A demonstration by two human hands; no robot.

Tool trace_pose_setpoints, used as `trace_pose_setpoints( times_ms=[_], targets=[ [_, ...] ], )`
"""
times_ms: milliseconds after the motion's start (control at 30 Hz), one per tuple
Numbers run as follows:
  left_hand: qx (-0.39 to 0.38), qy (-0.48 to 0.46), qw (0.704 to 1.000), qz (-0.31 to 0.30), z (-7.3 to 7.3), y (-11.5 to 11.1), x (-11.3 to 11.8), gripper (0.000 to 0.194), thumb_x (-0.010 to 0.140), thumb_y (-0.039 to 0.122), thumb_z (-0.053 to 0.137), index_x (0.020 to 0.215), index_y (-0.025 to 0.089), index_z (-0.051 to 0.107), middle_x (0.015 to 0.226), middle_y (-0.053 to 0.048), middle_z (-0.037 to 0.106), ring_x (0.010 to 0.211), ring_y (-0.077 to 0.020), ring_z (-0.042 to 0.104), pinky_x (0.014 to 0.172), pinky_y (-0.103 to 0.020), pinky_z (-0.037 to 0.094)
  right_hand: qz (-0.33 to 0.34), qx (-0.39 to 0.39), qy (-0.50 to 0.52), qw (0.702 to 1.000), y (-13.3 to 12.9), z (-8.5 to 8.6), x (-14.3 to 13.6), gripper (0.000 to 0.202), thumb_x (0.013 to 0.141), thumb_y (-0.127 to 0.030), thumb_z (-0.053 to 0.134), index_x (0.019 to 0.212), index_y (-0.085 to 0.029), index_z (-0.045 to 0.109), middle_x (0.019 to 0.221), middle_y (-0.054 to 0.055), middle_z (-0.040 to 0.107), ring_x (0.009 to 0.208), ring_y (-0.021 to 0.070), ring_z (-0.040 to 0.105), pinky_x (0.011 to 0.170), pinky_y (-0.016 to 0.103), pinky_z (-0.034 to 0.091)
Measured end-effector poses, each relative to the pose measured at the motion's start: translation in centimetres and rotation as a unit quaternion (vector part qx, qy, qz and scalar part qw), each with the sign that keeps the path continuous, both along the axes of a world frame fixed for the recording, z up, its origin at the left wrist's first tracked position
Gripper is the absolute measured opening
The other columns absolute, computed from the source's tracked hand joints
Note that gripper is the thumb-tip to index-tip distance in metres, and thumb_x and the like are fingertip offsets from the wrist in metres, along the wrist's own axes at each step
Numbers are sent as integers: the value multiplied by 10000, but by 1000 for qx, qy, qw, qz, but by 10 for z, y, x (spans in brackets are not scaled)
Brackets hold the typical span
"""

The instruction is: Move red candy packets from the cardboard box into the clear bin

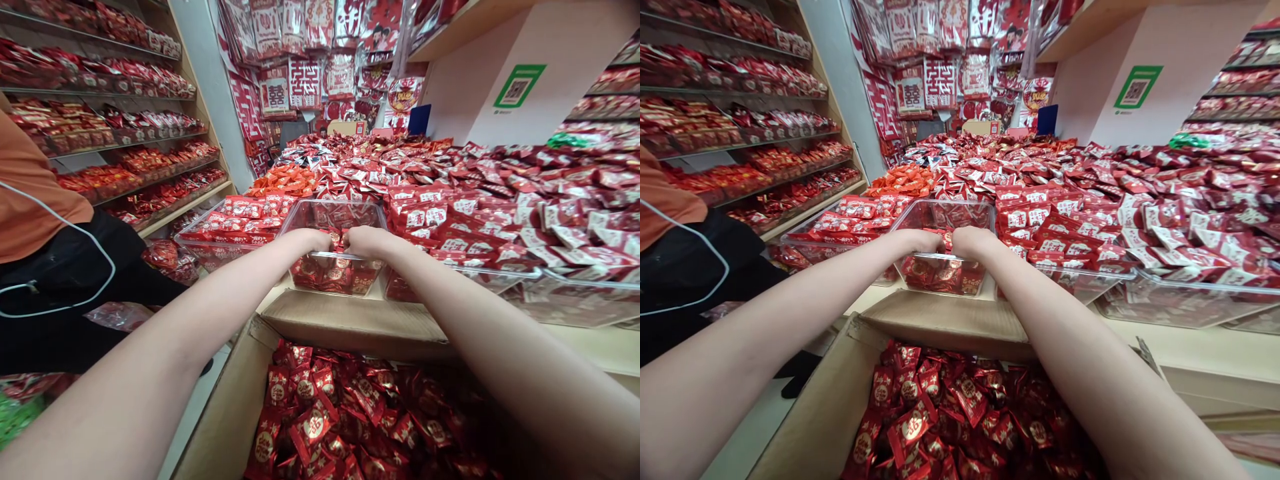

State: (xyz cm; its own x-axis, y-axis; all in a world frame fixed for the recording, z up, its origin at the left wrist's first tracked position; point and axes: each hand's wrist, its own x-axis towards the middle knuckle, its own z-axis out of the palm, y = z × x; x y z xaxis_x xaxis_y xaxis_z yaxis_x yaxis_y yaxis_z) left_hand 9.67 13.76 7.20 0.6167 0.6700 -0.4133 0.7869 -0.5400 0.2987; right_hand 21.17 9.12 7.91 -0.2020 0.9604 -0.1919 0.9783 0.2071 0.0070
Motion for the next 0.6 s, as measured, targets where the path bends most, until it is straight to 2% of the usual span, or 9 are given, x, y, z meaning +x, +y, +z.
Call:
trace_pose_setpoints(
  times_ms=[133, 267, 367, 467, 600],
  targets=[
    [16, 41, 999, 22, 1, -1, -1, 233, 807, 286, 474, 957, 119, 538, 975, -49, 549, 867, -169, 535, 749, -351, 451, 2, 2, 1, 1000, 0, -1, 0, 288, 703, -300, 488, 916, -163, 626, 918, 118, 639, 784, 234, 597, 615, 297, 443],
    [41, 35, 996, 67, -1, 2, -3, 227, 804, 282, 481, 948, 118, 540, 954, -47, 555, 848, -162, 541, 736, -346, 456, 2, 6, 3, 1000, -1, 1, 0, 299, 712, -288, 470, 953, -180, 612, 958, 105, 627, 818, 236, 591, 637, 309, 445],
    [74, -13, 991, 112, -1, 4, -4, 232, 802, 284, 482, 967, 129, 533, 986, -57, 546, 885, -171, 532, 758, -359, 446, 0, 11, 2, 1000, -3, 2, 0, 317, 720, -269, 455, 992, -182, 593, 997, 108, 612, 857, 244, 581, 655, 325, 446],
    [86, -99, 982, 138, 4, 4, -3, 273, 771, 212, 512, 1033, 136, 495, 1037, -73, 545, 913, -179, 535, 775, -324, 441, 5, 11, 0, 1000, -3, 2, -1, 324, 715, -246, 455, 1002, -178, 591, 987, 108, 616, 863, 246, 579, 662, 328, 447],
    [6, -197, 973, 122, 12, -2, 3, 500, 731, 87, 471, 1200, 184, 325, 1017, -57, 585, 812, -120, 581, 708, -239, 466, 11, 12, -4, 1000, -1, 1, 0, 339, 721, -218, 440, 1014, -136, 589, 1002, 140, 608, 868, 244, 579, 680, 319, 443]
  ],
)
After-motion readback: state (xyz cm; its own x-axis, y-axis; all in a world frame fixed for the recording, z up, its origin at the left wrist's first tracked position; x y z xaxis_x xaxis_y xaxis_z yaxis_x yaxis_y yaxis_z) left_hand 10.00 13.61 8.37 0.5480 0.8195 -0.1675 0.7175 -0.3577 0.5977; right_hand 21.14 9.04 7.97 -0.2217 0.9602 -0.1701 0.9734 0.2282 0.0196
